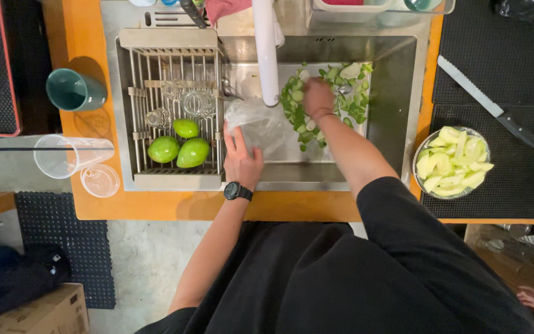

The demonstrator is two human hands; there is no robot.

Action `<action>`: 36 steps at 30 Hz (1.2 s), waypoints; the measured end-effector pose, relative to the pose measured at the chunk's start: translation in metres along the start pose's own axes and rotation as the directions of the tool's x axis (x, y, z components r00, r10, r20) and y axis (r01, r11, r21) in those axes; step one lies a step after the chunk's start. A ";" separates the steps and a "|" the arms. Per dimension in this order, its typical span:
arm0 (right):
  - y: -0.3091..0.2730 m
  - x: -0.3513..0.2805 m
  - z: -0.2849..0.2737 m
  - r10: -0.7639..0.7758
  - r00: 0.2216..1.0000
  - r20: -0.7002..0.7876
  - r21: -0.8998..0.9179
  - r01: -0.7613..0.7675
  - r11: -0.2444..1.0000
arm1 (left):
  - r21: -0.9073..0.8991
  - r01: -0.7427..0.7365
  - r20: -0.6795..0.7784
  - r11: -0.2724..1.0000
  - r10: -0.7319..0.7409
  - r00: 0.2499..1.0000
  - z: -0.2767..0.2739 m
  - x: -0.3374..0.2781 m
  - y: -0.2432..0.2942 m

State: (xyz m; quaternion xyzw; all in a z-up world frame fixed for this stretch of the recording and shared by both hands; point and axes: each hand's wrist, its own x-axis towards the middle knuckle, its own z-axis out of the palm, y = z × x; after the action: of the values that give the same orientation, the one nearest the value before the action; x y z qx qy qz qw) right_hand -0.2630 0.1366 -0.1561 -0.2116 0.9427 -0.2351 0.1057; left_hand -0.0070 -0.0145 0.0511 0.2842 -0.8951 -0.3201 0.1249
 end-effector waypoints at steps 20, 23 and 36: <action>0.091 -0.010 -0.083 0.314 0.900 0.303 -0.008 -0.327 0.945 | -0.012 0.017 -0.075 1.000 -0.018 0.997 0.002 -0.004 -0.007; 0.062 -0.016 -0.066 0.380 0.833 0.403 0.255 -0.501 0.827 | 0.109 -0.034 -0.082 0.993 0.043 0.996 0.019 -0.006 -0.016; -0.045 -0.003 -0.017 -0.123 0.974 0.188 0.251 0.074 0.965 | 0.063 0.086 0.039 0.994 -0.088 0.995 0.011 -0.004 -0.009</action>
State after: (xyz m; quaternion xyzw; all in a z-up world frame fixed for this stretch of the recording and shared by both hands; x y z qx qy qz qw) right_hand -0.2499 0.1087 -0.1194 -0.2667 0.8795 -0.3310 0.2139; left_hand -0.0042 -0.0122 0.0365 0.3197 -0.8937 -0.3036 0.0833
